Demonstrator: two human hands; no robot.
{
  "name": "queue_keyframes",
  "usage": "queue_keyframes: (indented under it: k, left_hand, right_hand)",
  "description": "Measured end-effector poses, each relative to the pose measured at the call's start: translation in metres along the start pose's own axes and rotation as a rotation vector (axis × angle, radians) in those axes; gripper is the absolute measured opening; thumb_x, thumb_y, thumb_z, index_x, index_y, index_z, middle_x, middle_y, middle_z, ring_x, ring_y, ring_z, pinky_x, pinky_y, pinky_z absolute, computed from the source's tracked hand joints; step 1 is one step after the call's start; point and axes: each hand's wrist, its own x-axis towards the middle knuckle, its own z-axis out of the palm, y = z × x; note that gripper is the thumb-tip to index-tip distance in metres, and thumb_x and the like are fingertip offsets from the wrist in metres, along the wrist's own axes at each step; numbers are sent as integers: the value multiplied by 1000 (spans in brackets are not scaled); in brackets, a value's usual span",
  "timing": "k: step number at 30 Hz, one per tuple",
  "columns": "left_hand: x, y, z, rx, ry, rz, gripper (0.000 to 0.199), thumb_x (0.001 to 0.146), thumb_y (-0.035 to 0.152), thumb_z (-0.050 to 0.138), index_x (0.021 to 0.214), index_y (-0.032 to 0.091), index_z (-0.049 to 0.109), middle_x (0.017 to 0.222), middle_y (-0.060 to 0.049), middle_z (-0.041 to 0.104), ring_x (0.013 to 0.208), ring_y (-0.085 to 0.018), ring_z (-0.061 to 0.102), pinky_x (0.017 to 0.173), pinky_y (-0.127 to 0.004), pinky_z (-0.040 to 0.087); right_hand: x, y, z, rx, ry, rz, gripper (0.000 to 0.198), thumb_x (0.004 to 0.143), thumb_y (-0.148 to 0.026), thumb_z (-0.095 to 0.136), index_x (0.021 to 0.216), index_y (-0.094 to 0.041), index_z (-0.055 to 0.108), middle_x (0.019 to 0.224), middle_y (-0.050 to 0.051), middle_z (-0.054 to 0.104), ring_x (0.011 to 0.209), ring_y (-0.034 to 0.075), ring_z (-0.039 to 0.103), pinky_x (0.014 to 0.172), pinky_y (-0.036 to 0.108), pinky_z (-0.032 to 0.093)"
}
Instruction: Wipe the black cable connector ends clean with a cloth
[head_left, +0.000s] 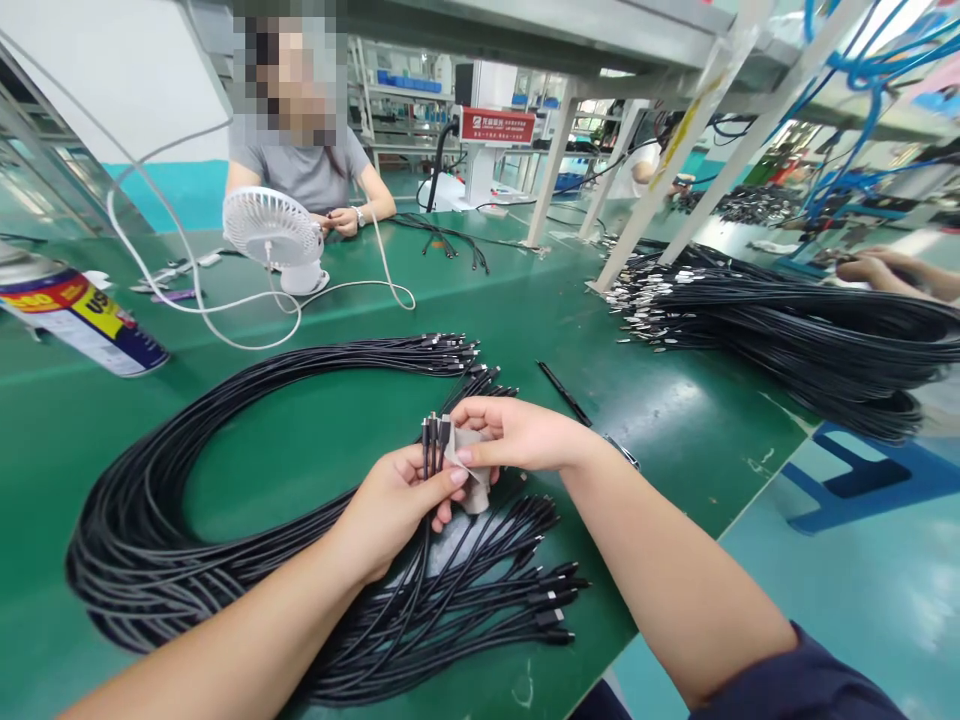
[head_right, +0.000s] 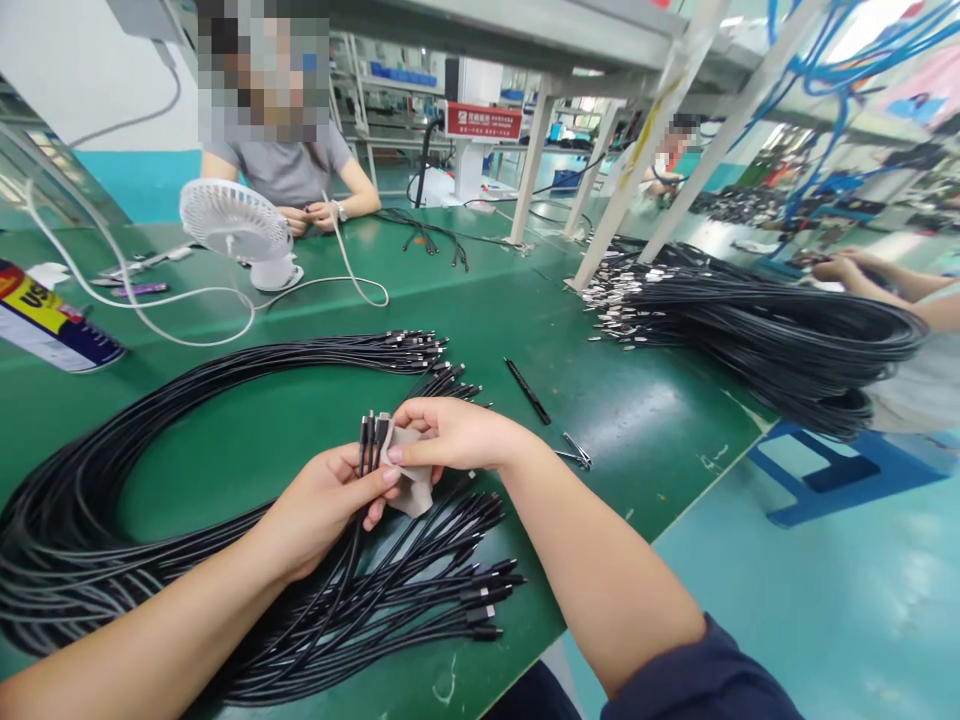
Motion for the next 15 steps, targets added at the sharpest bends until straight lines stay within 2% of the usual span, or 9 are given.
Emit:
queue_keyframes:
  k: [5, 8, 11, 14, 15]
  left_hand:
    - [-2, 2, 0, -93, 19, -14, 29, 63, 36, 84, 71, 14, 66, 61, 3, 62, 50, -7, 51, 43, -17, 40]
    - [-5, 5, 1, -146, -8, -14, 32, 61, 37, 85, 68, 14, 64, 60, 3, 62, 49, -7, 50, 43, -17, 39]
    - [-5, 5, 1, -159, -37, -18, 32, 63, 37, 85, 68, 15, 63, 61, 2, 62, 49, -7, 49, 44, -18, 39]
    - [1, -3, -2, -135, -82, -7, 27, 70, 35, 81, 70, 15, 63, 64, 1, 62, 52, -8, 48, 47, -19, 39]
    - [3, -8, -4, -122, -104, 0, 25, 73, 35, 78, 72, 15, 64, 66, 1, 62, 54, -8, 48, 49, -19, 40]
  right_hand:
    - [-7, -6, -10, 35, 51, -89, 41, 72, -32, 74, 105, -15, 55, 88, 2, 61, 72, 12, 61, 53, 19, 49]
    - [-7, -4, -14, 24, 110, -123, 34, 75, -34, 72, 101, -15, 60, 89, 2, 62, 71, 10, 57, 51, 17, 44]
    - [-2, -1, -16, 53, 329, -205, 27, 76, -35, 72, 94, -17, 64, 79, -1, 59, 66, 8, 52, 58, 18, 44]
    - [0, -7, -15, 264, 651, -382, 29, 77, -45, 70, 74, -18, 60, 61, -6, 48, 57, 7, 43, 72, 24, 49]
    - [-2, -12, -13, 357, 694, -435, 35, 79, -50, 66, 66, -19, 55, 55, -7, 42, 53, 8, 39, 77, 28, 51]
